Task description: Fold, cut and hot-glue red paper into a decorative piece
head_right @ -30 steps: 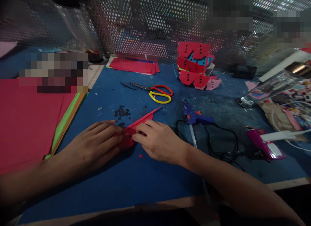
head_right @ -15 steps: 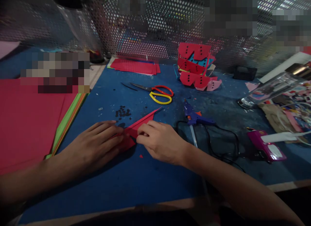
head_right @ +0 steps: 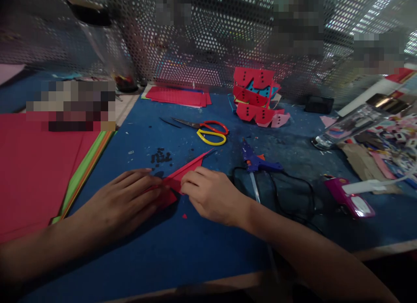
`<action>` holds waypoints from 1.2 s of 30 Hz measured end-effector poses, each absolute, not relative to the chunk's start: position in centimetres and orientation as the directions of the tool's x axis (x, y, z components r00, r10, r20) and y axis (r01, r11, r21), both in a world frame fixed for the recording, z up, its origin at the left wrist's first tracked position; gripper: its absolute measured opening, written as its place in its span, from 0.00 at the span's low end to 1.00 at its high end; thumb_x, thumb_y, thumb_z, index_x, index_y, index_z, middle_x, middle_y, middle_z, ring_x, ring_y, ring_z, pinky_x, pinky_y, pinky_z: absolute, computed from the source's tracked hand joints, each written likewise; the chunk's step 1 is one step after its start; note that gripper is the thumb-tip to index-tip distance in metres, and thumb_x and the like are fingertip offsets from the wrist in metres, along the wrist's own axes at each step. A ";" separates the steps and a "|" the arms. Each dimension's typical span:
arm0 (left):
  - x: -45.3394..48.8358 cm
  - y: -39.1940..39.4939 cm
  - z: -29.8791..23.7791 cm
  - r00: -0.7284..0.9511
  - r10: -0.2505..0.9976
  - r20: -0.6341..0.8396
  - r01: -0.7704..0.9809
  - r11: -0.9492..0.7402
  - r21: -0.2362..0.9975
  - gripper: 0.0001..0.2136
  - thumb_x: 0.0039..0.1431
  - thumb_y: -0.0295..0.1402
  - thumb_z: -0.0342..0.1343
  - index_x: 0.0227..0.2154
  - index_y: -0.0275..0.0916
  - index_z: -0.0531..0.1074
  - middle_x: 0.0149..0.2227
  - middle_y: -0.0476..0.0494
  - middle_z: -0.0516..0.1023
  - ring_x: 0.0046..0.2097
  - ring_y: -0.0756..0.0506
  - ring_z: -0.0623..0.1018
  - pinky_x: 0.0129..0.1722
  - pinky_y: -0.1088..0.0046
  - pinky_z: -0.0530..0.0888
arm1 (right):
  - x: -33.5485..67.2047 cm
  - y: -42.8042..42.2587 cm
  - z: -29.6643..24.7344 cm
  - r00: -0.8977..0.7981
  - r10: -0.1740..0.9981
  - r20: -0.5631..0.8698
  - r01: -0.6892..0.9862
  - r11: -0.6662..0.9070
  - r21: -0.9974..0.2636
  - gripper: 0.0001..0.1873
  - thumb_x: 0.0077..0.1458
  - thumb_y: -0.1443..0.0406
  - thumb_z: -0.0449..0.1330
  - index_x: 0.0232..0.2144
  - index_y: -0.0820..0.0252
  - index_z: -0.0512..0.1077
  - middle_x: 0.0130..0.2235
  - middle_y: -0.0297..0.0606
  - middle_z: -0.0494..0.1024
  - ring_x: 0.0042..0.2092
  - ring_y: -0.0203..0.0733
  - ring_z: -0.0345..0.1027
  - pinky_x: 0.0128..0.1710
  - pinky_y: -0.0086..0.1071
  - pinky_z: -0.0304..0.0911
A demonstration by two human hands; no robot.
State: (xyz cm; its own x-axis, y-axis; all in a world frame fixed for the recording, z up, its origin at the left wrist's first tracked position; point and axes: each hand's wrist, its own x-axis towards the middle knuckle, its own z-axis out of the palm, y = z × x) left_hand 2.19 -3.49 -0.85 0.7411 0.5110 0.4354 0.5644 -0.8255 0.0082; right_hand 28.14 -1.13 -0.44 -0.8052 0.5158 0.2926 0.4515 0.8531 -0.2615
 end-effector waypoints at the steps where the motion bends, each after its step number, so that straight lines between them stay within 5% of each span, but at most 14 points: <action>1: 2.2 -3.5 -0.9 0.742 0.511 0.433 0.563 -0.826 0.009 0.11 0.70 0.29 0.50 0.37 0.35 0.78 0.40 0.39 0.81 0.42 0.40 0.78 0.47 0.58 0.75 | 28.1 -1.1 -0.4 -0.806 0.514 0.293 0.450 0.854 -0.261 0.13 0.65 0.74 0.52 0.42 0.61 0.75 0.47 0.42 0.80 0.48 0.44 0.70 0.47 0.37 0.69; 21: 2.4 -3.4 -0.9 0.734 0.517 0.440 0.568 -0.823 0.017 0.08 0.69 0.29 0.52 0.38 0.35 0.76 0.40 0.39 0.81 0.40 0.40 0.78 0.45 0.58 0.76 | 27.2 -1.2 -0.5 -0.832 0.510 0.217 0.474 0.858 -0.197 0.17 0.67 0.73 0.51 0.53 0.60 0.72 0.49 0.44 0.76 0.49 0.47 0.65 0.50 0.42 0.67; 36: 2.1 -3.5 -1.0 0.741 0.517 0.428 0.570 -0.821 0.004 0.09 0.69 0.29 0.51 0.38 0.34 0.76 0.42 0.38 0.81 0.43 0.38 0.77 0.47 0.57 0.74 | 28.3 -0.8 0.1 -0.834 0.495 0.244 0.421 0.856 -0.299 0.14 0.64 0.75 0.52 0.42 0.63 0.77 0.46 0.41 0.80 0.48 0.43 0.71 0.49 0.38 0.70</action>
